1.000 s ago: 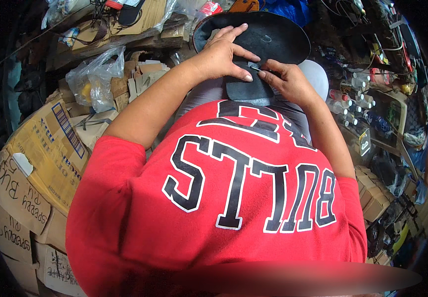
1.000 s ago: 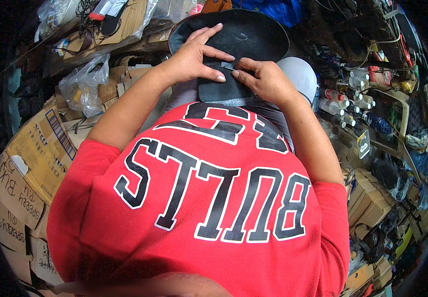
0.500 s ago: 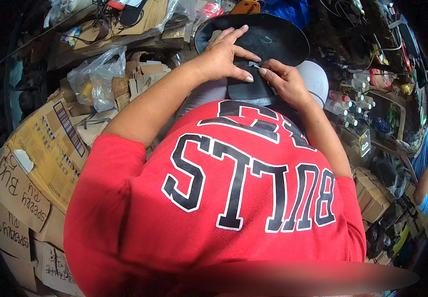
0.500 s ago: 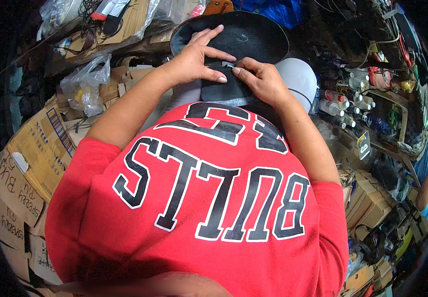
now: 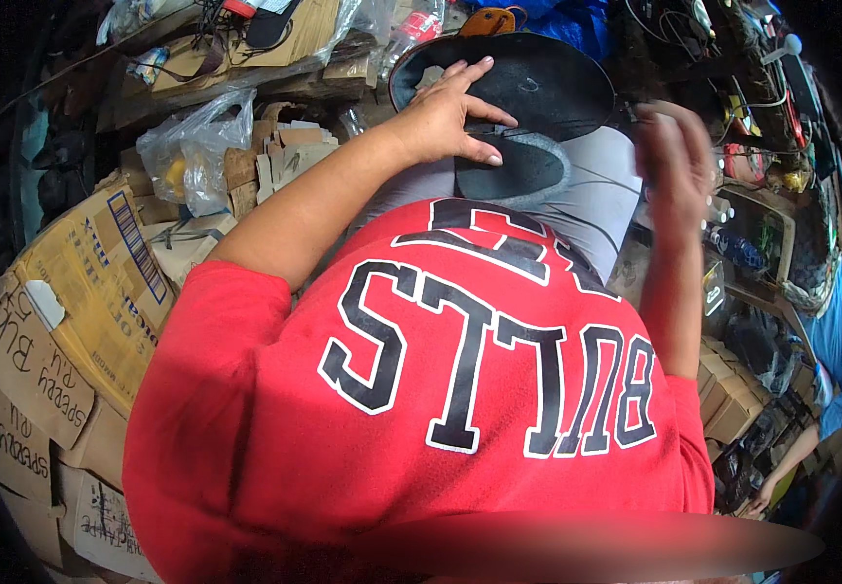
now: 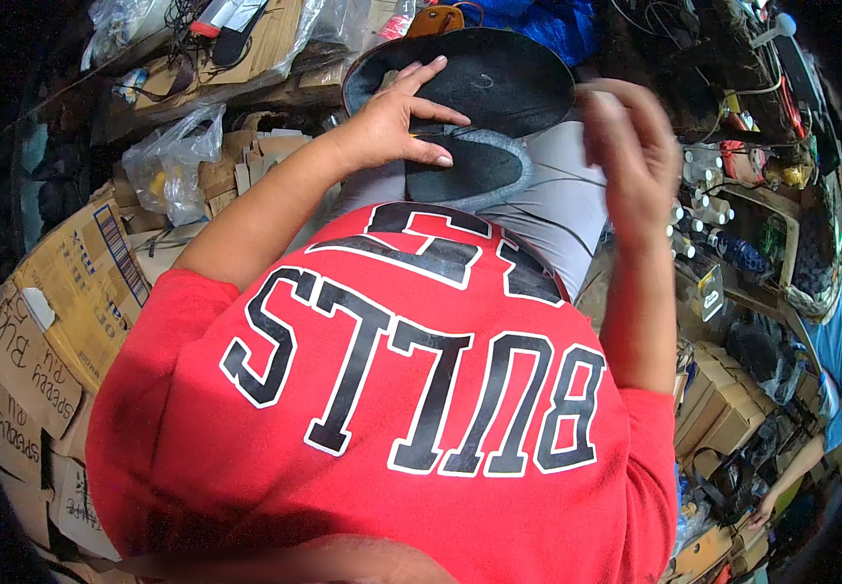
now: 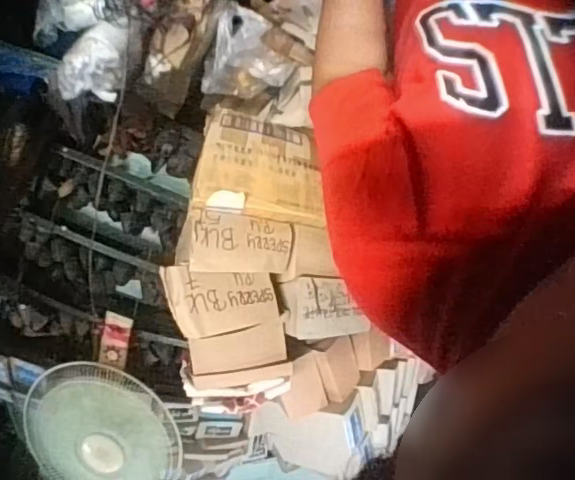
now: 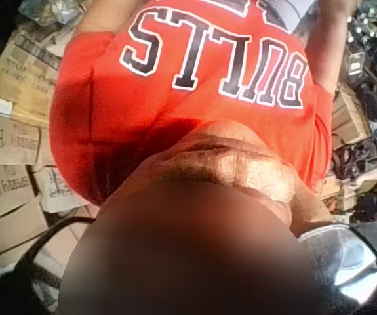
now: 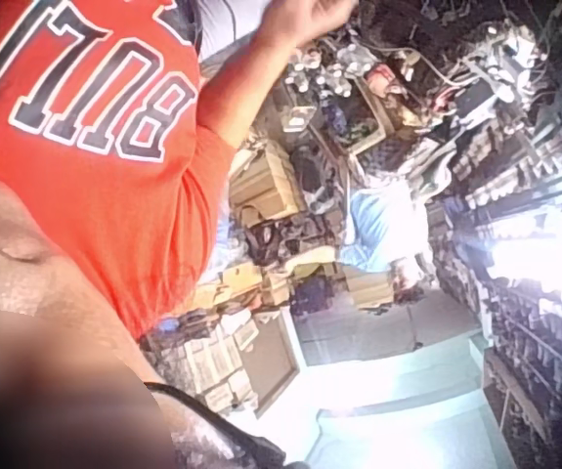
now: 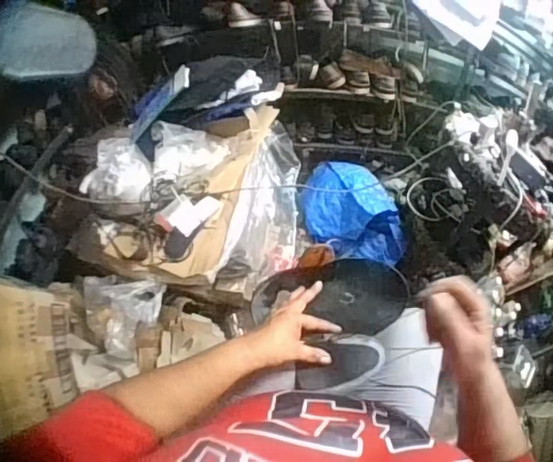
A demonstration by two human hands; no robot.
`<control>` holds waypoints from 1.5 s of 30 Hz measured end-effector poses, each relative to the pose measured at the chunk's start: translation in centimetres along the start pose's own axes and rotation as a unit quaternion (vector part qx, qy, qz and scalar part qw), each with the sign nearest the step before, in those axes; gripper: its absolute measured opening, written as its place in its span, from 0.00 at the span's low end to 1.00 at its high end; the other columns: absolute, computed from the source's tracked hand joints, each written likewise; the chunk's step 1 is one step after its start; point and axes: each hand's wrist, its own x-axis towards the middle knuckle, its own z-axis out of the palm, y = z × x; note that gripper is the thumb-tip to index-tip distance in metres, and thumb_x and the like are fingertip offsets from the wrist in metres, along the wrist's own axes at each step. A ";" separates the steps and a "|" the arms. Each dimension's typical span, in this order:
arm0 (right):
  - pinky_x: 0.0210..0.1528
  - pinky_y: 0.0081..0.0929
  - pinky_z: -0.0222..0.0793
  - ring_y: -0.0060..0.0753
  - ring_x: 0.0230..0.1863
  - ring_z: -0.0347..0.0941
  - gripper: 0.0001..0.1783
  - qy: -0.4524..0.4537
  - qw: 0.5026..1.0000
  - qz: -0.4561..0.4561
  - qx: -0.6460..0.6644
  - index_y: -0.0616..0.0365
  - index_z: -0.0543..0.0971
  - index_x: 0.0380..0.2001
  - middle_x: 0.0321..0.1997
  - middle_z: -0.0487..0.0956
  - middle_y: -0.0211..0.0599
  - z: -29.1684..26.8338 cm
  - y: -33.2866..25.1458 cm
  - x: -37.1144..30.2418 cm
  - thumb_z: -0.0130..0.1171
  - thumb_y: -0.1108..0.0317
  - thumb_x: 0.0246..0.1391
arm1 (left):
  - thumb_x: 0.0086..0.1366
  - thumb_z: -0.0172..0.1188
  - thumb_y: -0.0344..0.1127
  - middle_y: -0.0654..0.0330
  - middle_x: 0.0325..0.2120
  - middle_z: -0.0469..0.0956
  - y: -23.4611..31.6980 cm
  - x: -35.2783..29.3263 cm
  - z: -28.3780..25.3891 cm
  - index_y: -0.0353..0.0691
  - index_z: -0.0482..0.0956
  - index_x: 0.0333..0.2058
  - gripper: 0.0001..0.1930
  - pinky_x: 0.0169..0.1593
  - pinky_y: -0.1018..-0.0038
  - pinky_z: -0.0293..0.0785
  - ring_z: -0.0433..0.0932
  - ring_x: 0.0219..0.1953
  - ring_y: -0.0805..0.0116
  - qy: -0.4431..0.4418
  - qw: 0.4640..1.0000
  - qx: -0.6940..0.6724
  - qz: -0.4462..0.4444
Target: Manually sewing and assembling shoe components.
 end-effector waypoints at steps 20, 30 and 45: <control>0.30 0.23 0.61 0.28 0.26 0.66 0.18 0.358 0.840 -0.265 -0.310 0.67 0.73 0.27 0.25 0.73 0.40 -21.9 -16.9 -11.2 0.47 0.60 0.59 | 0.37 0.73 0.48 0.53 0.64 0.47 0.8 0.1 0.2 0.61 0.81 0.41 0.26 0.64 0.56 0.46 0.44 0.64 0.44 -0.014 1.000 -0.010 0.003; 0.26 0.18 0.62 0.18 0.22 0.64 0.28 0.061 0.826 0.470 -0.305 0.56 0.73 0.47 0.31 0.75 0.28 -28.7 -2.7 -20.4 0.65 0.57 0.42 | 0.37 0.73 0.47 0.53 0.64 0.47 0.9 -0.6 -0.5 0.61 0.81 0.41 0.26 0.64 0.58 0.47 0.45 0.64 0.45 -0.002 0.999 0.049 -0.015; 0.34 0.28 0.67 0.36 0.30 0.73 0.20 -0.049 0.942 0.069 -0.325 0.63 0.78 0.31 0.27 0.76 0.43 -0.4 2.6 -6.6 0.67 0.58 0.39 | 0.34 0.73 0.49 0.53 0.64 0.47 0.8 0.1 0.3 0.64 0.81 0.39 0.26 0.63 0.53 0.47 0.45 0.64 0.45 0.011 0.999 0.039 -0.006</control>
